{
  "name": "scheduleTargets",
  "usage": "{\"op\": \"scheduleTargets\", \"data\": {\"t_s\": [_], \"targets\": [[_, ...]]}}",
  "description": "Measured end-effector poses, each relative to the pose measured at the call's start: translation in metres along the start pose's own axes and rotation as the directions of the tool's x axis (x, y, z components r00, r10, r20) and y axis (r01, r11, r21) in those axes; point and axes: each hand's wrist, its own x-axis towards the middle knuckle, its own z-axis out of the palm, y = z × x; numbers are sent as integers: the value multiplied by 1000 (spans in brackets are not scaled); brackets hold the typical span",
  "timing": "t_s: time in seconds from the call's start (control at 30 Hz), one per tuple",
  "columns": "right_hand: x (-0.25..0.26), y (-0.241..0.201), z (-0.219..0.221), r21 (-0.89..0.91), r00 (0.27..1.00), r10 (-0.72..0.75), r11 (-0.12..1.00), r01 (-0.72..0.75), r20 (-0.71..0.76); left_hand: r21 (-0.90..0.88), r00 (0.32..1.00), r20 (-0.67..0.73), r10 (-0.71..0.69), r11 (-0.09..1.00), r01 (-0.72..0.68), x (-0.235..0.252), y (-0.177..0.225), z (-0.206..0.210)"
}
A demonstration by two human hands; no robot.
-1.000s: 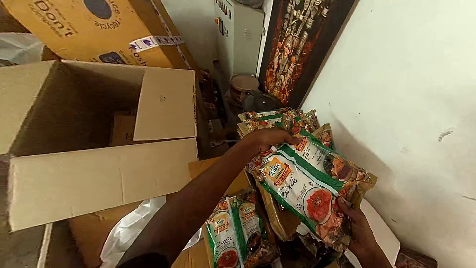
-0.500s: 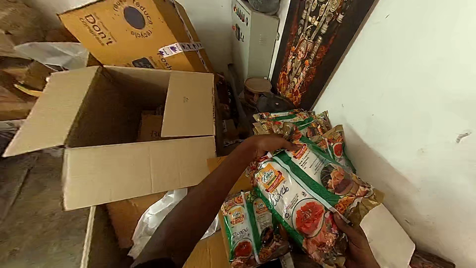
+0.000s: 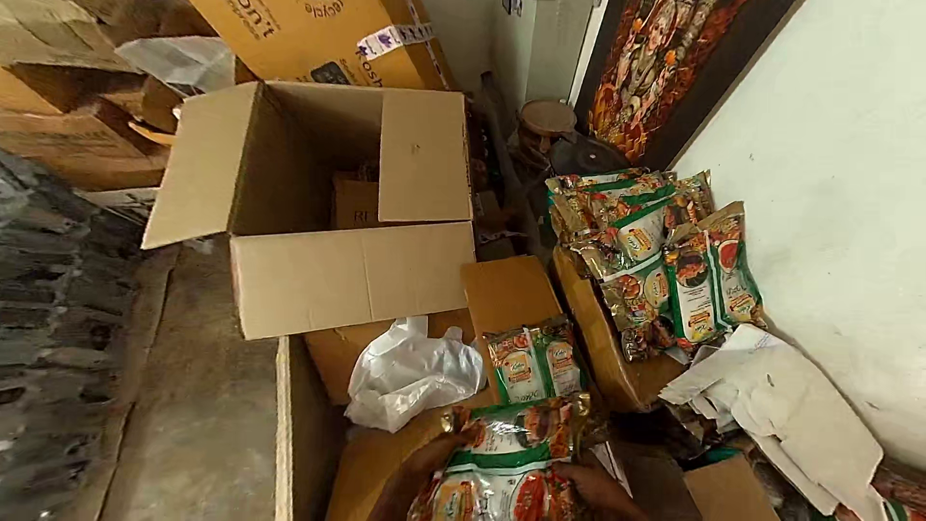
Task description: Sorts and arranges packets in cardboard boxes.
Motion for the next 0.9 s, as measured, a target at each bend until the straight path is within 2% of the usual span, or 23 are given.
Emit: {"op": "scheduleTargets", "data": {"t_s": [0.13, 0.23, 0.37, 0.5, 0.6, 0.73, 0.8, 0.9], "targets": [[6, -7, 57, -124, 993, 39, 992, -25, 112, -63, 986, -165, -14, 998, 3, -25, -50, -49], [20, -8, 96, -188, 977, 2, 981, 39, 211, -105, 965, -261, -30, 994, 2, -41, -75, -81], [25, -10, 133, -216, 940, -44, 969, 123, 339, -188, 930, -364, -50, 982, -21, -69, -92, -110], [26, -2, 148, -186, 930, -47, 975, 122, 364, -176, 921, -389, -23, 983, -50, -82, -97, -122], [25, 8, 142, -158, 958, -54, 982, 102, 283, -99, 918, -396, 23, 993, -68, -79, -81, -115], [18, 17, 117, -79, 992, -98, 991, 104, 80, 216, 928, -332, 170, 971, -100, -58, -30, -96], [6, 15, 98, 15, 992, -123, 992, 123, 6, 392, 933, -267, 241, 912, -123, -42, 6, -78], [-10, 21, 72, 193, 978, -166, 963, 189, -129, 631, 924, -137, 356, 751, -196, -30, 74, -39]]}}
